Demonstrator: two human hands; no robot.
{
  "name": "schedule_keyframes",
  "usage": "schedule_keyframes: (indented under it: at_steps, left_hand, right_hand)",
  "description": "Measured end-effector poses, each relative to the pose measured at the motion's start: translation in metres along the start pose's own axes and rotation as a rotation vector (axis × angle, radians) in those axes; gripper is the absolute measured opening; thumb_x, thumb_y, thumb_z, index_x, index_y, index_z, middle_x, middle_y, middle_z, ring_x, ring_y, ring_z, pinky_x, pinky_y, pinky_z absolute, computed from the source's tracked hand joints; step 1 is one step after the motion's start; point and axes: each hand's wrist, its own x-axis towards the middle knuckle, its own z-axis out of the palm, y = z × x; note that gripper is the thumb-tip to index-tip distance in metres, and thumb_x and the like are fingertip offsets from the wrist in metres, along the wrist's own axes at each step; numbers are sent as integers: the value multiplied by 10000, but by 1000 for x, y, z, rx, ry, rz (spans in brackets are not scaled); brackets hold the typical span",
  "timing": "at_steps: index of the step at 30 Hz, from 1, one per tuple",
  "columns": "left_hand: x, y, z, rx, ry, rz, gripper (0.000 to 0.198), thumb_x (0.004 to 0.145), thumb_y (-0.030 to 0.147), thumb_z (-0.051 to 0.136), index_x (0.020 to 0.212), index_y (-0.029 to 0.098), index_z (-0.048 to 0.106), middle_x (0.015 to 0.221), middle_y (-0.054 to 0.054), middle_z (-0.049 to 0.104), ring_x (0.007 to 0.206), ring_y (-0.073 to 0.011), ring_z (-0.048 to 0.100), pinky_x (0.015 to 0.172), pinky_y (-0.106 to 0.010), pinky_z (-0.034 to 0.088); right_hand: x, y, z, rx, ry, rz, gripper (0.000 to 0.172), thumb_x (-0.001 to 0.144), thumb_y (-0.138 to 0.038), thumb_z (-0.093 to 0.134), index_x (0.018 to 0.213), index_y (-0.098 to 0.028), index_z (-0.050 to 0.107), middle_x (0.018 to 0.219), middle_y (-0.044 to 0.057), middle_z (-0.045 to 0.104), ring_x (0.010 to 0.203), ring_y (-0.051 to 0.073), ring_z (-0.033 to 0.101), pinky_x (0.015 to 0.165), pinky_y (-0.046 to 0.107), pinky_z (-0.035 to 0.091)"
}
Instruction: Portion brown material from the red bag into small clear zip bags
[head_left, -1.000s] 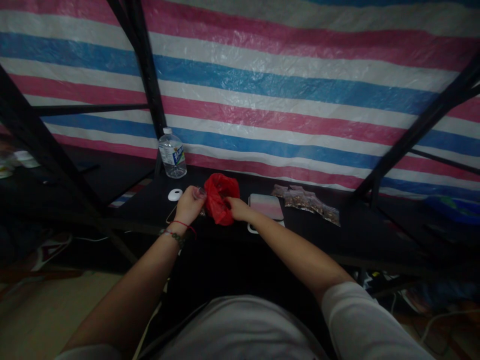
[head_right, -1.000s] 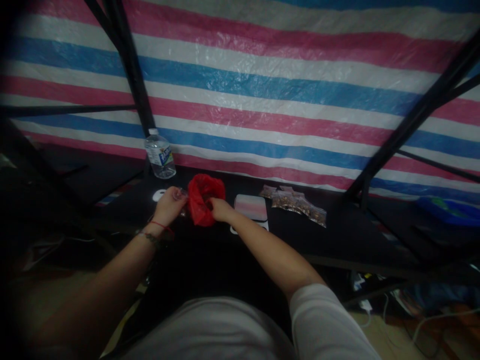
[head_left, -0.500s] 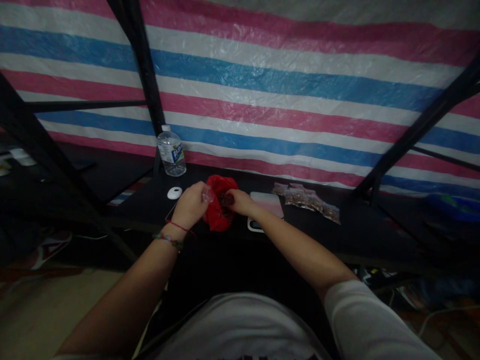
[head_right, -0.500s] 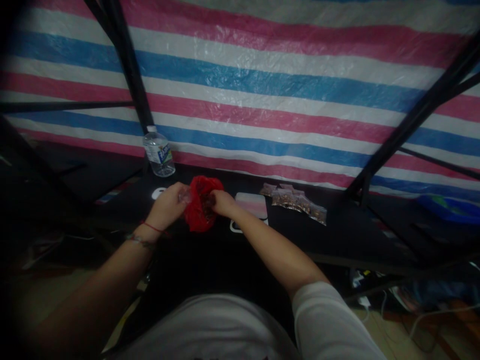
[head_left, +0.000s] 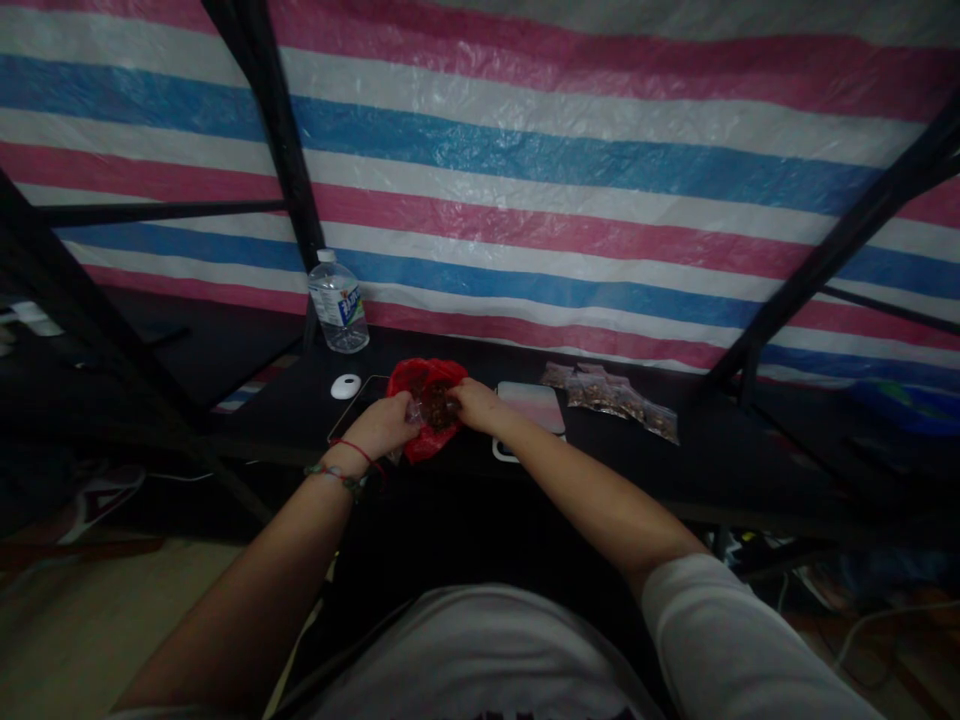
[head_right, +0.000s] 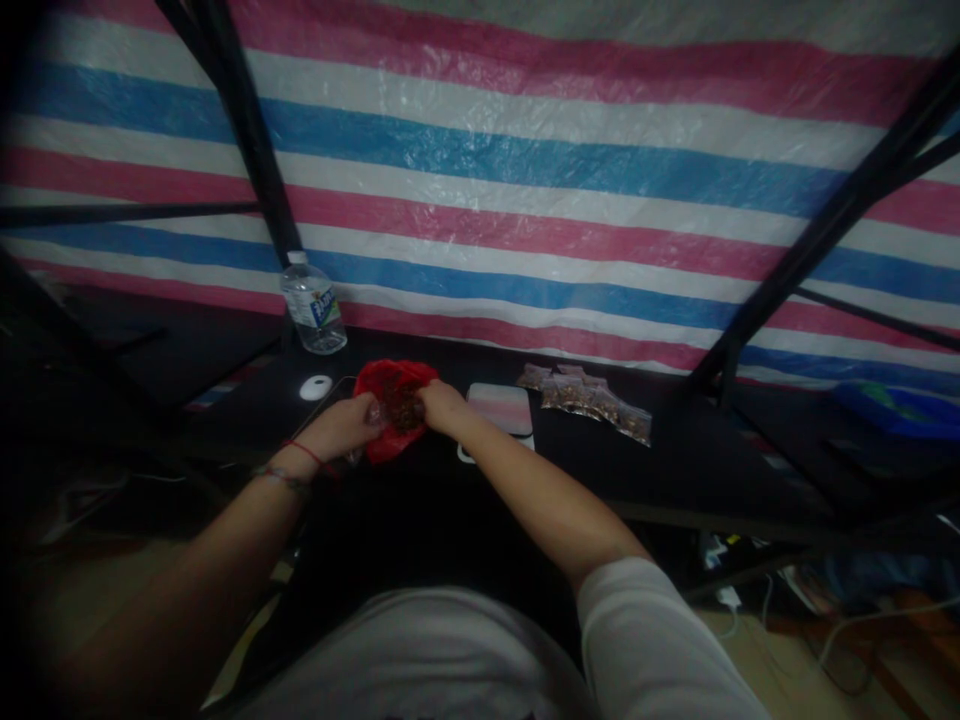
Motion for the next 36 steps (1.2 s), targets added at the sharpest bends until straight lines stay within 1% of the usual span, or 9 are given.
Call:
schedule_keyframes:
  at_steps: [5,10,15,18,21,24,27,31,36]
  left_hand:
    - [0,4,5,-74,2,-51,126,644,199,617,741,196,536,692,-68,646,668,-228,625,591,-276,390]
    - [3,-1,8,-195,4,-42,127,618,208,643,715,202,561,679,-42,645,636,-203,608,579,-268,381]
    - [3,-4,11,-267,1,-58,159,615,233,667,733,199,566,702,-47,651,627,-200,598,578,-272,381]
    - [4,-6,15,-329,50,-53,175,641,261,657,773,197,561,749,-44,657,661,-192,603,593,-265,396]
    - [8,-8,21,-410,128,-27,187,688,318,637,799,196,549,765,-32,652,680,-181,604,602,-260,413]
    - [11,-9,25,-494,196,34,219,707,361,640,819,196,549,782,-24,651,709,-177,609,637,-265,439]
    - [12,-9,26,-590,192,102,257,700,377,659,849,185,575,837,-38,663,766,-187,619,697,-286,463]
    - [9,-7,19,-718,168,130,331,683,398,681,899,165,588,896,-57,672,794,-185,622,725,-293,478]
    - [5,-7,9,-637,159,101,323,691,429,661,856,166,574,822,-31,668,738,-170,616,686,-278,477]
  right_hand:
    - [3,-11,-5,54,-83,-150,255,762,-73,566,943,-175,715,916,77,686,851,181,609,755,247,425]
    - [6,-21,-5,34,-123,-134,247,733,-35,556,867,-157,724,858,84,700,796,183,619,700,250,420]
    - [9,-24,-1,111,-192,-146,192,731,-119,596,865,-175,721,814,47,707,707,154,613,630,231,407]
    - [10,-17,3,226,-173,-99,214,709,-139,631,905,-173,711,821,33,706,711,147,621,619,219,416]
    - [10,-8,11,371,-146,-62,296,658,-114,667,949,-165,691,875,26,707,765,148,637,659,213,447]
    - [10,0,18,508,-124,2,338,648,-88,653,977,-164,660,866,15,704,729,136,640,656,216,468]
    - [11,6,23,614,-70,65,344,622,-61,655,952,-158,638,836,10,695,708,133,634,645,220,479]
    - [10,10,22,809,-15,132,341,596,-54,681,915,-148,607,812,10,678,721,137,631,663,239,496]
    - [4,8,20,1096,20,167,328,620,-76,700,901,-166,557,844,10,667,768,137,639,717,266,507]
